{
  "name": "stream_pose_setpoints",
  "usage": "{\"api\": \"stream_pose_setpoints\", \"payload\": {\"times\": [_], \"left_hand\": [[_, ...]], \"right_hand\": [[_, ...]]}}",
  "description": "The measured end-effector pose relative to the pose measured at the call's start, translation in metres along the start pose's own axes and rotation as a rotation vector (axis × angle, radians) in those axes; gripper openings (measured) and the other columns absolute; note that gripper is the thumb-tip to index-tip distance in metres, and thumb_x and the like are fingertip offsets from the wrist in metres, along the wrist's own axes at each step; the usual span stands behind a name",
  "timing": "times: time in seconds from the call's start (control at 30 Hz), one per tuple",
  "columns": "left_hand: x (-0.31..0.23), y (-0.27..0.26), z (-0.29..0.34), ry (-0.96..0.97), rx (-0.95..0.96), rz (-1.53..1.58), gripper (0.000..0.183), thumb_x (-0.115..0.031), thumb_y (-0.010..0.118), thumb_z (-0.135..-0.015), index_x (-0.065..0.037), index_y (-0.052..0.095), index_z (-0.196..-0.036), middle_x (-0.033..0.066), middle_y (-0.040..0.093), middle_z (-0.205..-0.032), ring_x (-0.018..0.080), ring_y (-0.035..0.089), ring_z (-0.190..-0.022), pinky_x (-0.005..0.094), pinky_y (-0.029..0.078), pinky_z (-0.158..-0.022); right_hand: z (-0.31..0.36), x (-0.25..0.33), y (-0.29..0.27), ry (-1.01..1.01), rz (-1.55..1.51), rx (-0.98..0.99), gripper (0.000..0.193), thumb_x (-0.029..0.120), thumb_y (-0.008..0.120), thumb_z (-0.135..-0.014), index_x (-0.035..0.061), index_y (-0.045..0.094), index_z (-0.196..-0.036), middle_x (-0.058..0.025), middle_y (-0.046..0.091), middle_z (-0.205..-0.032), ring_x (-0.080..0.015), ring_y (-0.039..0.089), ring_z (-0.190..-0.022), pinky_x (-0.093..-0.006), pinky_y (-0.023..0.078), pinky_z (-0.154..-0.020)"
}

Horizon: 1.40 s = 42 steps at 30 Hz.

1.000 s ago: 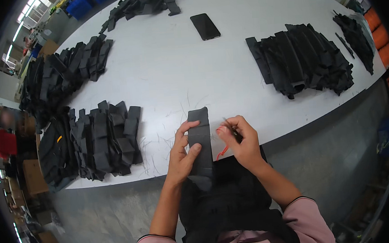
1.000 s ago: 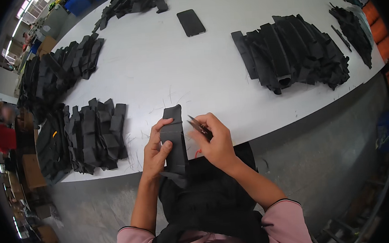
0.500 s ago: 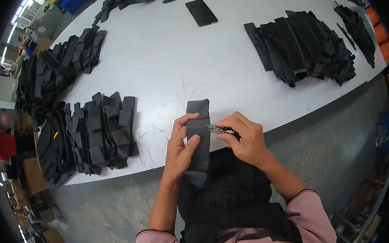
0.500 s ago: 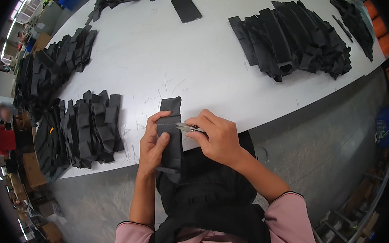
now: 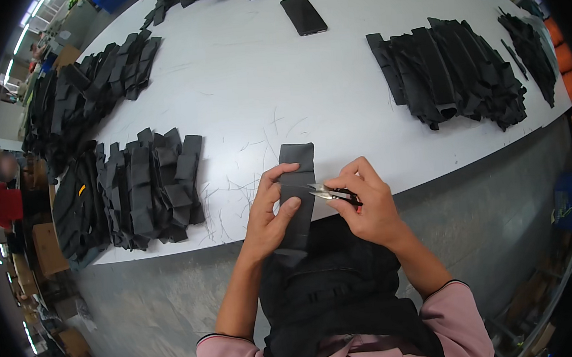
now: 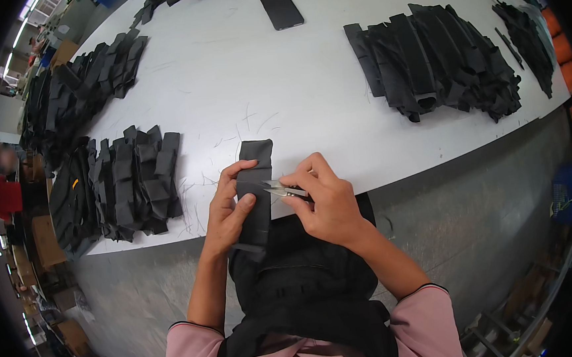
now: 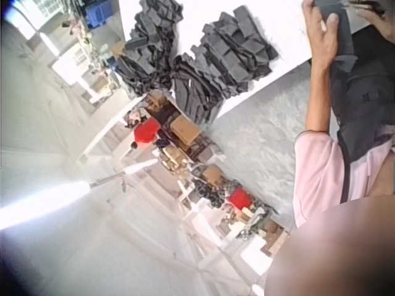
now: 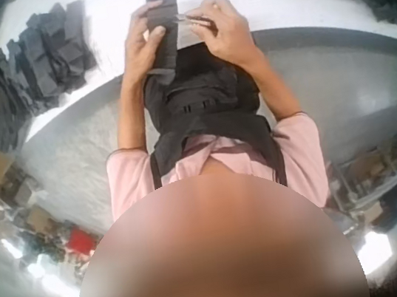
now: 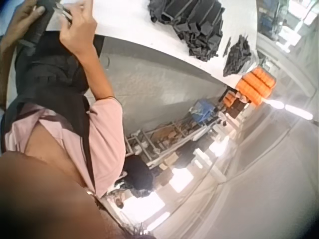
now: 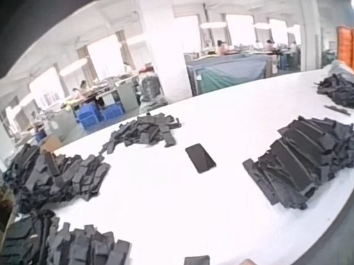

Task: Trimming loose threads from fabric components and a backpack using specialized thread snips.

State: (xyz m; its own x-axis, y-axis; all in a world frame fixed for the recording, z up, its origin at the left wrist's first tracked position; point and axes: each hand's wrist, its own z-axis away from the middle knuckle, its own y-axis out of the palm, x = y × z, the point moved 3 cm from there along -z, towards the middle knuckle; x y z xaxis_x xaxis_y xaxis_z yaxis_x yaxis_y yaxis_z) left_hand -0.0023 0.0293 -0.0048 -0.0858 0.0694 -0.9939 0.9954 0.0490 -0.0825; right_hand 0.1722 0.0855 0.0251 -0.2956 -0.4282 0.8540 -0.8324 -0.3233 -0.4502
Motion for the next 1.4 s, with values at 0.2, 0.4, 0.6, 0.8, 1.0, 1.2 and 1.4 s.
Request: {"api": "stream_pose_setpoints", "payload": {"times": [0.2, 0.4, 0.6, 0.8, 1.0, 1.2, 1.4], "left_hand": [[0.0, 0.004, 0.0, 0.018, 0.046, -0.023, 0.021, -0.015, 0.058, -0.087, 0.003, 0.059, -0.099, 0.0119, 0.045, -0.129, 0.0222, 0.043, -0.117, 0.0323, 0.032, -0.099], [0.001, 0.003, 0.001, 0.009, 0.017, 0.017, 0.024, -0.017, 0.058, -0.087, 0.002, 0.061, -0.102, 0.0114, 0.044, -0.13, 0.0227, 0.041, -0.12, 0.0335, 0.03, -0.102], [0.007, 0.0, 0.0, -0.086, -0.049, 0.148, 0.024, -0.018, 0.057, -0.088, 0.002, 0.063, -0.1, 0.0099, 0.043, -0.132, 0.021, 0.04, -0.121, 0.0331, 0.03, -0.102], [0.007, -0.001, 0.001, -0.08, -0.034, 0.158, 0.022, -0.017, 0.056, -0.089, 0.001, 0.063, -0.1, 0.0106, 0.043, -0.133, 0.0197, 0.04, -0.12, 0.0321, 0.031, -0.101], [0.027, -0.003, -0.015, -0.232, -0.289, 0.135, 0.031, -0.02, 0.055, -0.091, -0.002, 0.05, -0.066, 0.0105, 0.055, -0.118, 0.0122, 0.049, -0.098, 0.0239, 0.038, -0.081], [0.048, -0.017, -0.026, -0.334, -0.517, 0.187, 0.037, -0.021, 0.058, -0.09, -0.005, 0.042, -0.061, 0.0098, 0.06, -0.111, 0.008, 0.049, -0.081, 0.0213, 0.039, -0.068], [0.043, -0.007, -0.032, -0.512, -0.393, 0.296, 0.033, -0.025, 0.058, -0.09, -0.006, 0.044, -0.067, 0.0116, 0.058, -0.115, 0.0083, 0.05, -0.083, 0.0211, 0.039, -0.069]], "right_hand": [[-0.003, 0.0, 0.01, -0.049, 0.044, 0.038, 0.019, 0.003, 0.069, -0.072, 0.0048, 0.062, -0.089, -0.0066, 0.048, -0.081, -0.0208, 0.052, -0.056, -0.0294, 0.042, -0.05], [0.0, -0.003, 0.009, -0.03, -0.029, -0.048, 0.016, 0.002, 0.069, -0.072, 0.0026, 0.062, -0.086, -0.0065, 0.048, -0.076, -0.0187, 0.053, -0.059, -0.0286, 0.042, -0.05], [0.005, -0.004, 0.002, 0.065, -0.046, -0.046, 0.016, 0.0, 0.07, -0.071, 0.002, 0.062, -0.085, -0.0064, 0.048, -0.075, -0.0163, 0.053, -0.059, -0.0271, 0.042, -0.051], [0.003, -0.003, 0.004, 0.017, 0.03, -0.042, 0.016, 0.001, 0.07, -0.072, 0.0026, 0.061, -0.086, -0.0067, 0.049, -0.077, -0.0171, 0.054, -0.059, -0.0268, 0.043, -0.053], [-0.002, -0.035, 0.024, 0.166, -0.222, 0.036, 0.018, -0.001, 0.068, -0.072, 0.0018, 0.059, -0.088, -0.0067, 0.048, -0.082, -0.0152, 0.053, -0.068, -0.0245, 0.043, -0.061], [0.022, 0.018, 0.015, -0.064, -0.045, 0.201, 0.027, 0.002, 0.073, -0.066, 0.0069, 0.063, -0.091, -0.0055, 0.044, -0.072, -0.0187, 0.049, -0.059, -0.0262, 0.041, -0.055], [0.023, 0.012, 0.043, -0.357, 0.219, -0.011, 0.029, 0.001, 0.072, -0.062, 0.0082, 0.065, -0.09, -0.003, 0.042, -0.064, -0.0193, 0.048, -0.051, -0.0305, 0.041, -0.046]]}}
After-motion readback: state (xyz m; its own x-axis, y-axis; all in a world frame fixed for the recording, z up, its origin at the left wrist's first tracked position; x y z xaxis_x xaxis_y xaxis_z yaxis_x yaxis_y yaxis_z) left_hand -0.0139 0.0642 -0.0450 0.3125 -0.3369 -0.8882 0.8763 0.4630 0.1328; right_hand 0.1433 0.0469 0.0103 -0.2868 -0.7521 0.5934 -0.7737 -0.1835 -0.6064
